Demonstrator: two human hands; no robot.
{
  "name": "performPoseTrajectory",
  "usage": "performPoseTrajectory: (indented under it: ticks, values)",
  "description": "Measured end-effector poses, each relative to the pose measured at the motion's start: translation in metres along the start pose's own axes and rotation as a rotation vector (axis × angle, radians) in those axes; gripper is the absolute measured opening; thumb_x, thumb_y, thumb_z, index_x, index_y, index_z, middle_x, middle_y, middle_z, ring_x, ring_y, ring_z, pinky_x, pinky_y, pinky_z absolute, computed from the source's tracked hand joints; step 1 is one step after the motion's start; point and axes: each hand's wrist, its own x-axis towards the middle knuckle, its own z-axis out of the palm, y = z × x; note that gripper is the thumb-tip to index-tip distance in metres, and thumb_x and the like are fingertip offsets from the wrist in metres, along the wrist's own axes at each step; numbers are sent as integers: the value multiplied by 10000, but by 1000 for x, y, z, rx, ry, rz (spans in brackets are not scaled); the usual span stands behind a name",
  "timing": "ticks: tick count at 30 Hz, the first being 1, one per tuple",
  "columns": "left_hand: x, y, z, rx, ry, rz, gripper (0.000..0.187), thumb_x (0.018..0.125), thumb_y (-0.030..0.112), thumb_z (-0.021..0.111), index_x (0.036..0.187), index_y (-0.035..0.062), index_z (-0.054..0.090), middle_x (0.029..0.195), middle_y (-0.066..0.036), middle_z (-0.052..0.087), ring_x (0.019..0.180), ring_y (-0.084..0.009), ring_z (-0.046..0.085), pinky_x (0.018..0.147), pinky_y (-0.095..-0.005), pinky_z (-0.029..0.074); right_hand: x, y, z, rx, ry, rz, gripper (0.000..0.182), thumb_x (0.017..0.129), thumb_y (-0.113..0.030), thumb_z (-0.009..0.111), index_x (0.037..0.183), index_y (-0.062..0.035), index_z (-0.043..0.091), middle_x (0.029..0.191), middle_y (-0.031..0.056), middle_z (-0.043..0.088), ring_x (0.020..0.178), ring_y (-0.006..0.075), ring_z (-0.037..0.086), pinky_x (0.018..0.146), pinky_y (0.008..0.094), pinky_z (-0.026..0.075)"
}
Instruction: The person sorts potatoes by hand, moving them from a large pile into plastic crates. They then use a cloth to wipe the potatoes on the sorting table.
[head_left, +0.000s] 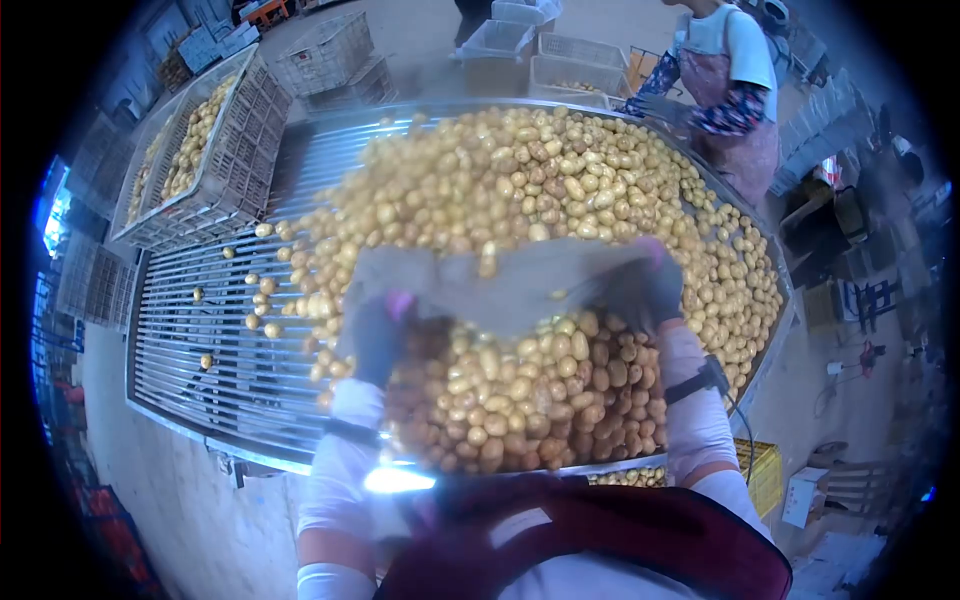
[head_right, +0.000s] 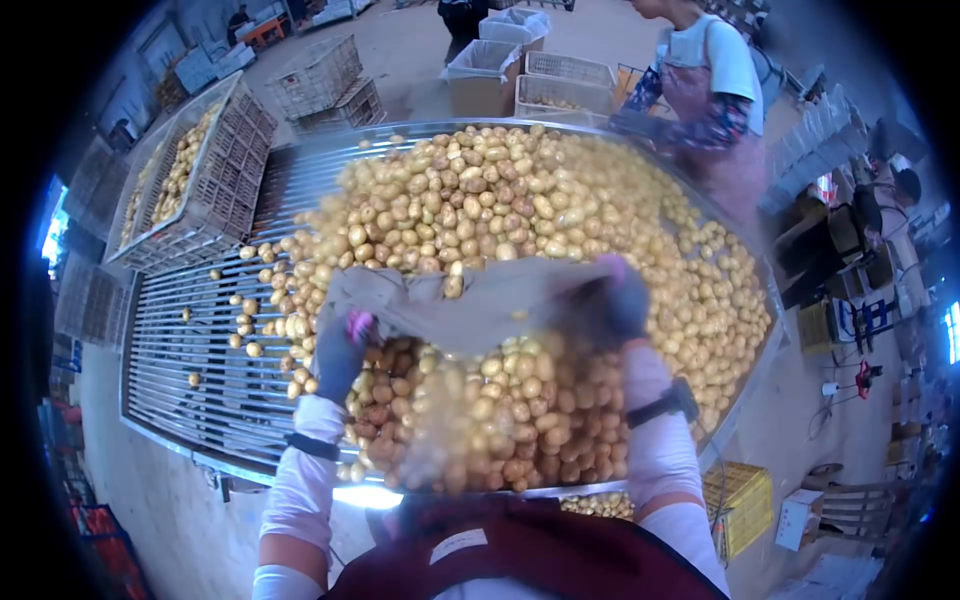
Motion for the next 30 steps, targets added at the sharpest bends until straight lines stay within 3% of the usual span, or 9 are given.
performPoseTrajectory:
  ticks: [2,6,8,11,13,16,18,28,30]
  values:
    - [4,21,-34,-115,125,4,434,954,429,647,1130,35,692,906,-107,717,804,-282,676,767,-405,529,2,-16,-49,-164,-51,78,270,973,-183,584,1175,-23,665,1109,82,700,1054,173,641,943,314,486]
    - [-20,72,-93,-605,-117,2,269,1015,296,600,968,40,668,687,35,586,612,-58,511,576,-221,440,-19,-46,-126,-121,-10,30,258,993,-183,567,1157,-7,660,1132,93,689,1052,197,643,966,320,474]
    - [-40,54,-89,-387,-277,117,236,989,258,631,976,35,708,660,19,620,585,-69,557,533,-250,458,-43,-46,-163,-141,-21,-9,244,1002,-147,539,1154,0,660,1160,100,676,1097,216,628,982,331,464]
    - [-88,40,-61,-182,-598,377,281,912,292,700,1137,127,732,958,-119,749,859,-259,721,772,-373,560,-102,-21,-204,-176,-210,140,263,999,-108,500,1189,-27,662,1224,136,651,1176,270,595,1019,351,447]
    - [-106,86,-47,-220,-556,419,290,885,282,704,1155,177,717,1072,-149,699,997,-341,670,857,-430,539,-145,2,-201,-168,-305,112,275,1000,-165,534,1212,-46,662,1307,168,602,1249,324,546,1062,389,423]
    - [-120,73,32,22,-260,957,416,862,280,739,1227,105,648,1299,-133,604,1165,-357,570,987,-495,469,-181,-20,-139,-99,-490,181,459,965,-312,609,1342,-52,580,1450,207,484,1350,383,453,1115,444,373]
    - [-106,112,47,-14,-500,778,465,889,280,700,1298,91,583,1354,-146,551,1219,-381,519,1037,-528,413,-201,-16,-78,-463,-408,-13,625,925,-404,636,1421,-50,500,1474,220,464,1379,425,414,1142,494,330]
    - [8,204,162,39,-751,658,595,954,347,579,1469,98,414,1478,-166,434,1300,-393,455,1094,-533,357,-60,79,-40,-621,-428,488,876,860,-470,645,1515,16,324,1479,314,403,1365,499,367,1173,552,232]
    - [1,198,232,127,-377,809,621,957,365,573,1503,131,394,1514,-124,413,1307,-367,452,1098,-527,359,-48,120,-58,-788,-455,532,860,873,-443,632,1513,38,317,1494,303,389,1380,486,355,1184,554,215]
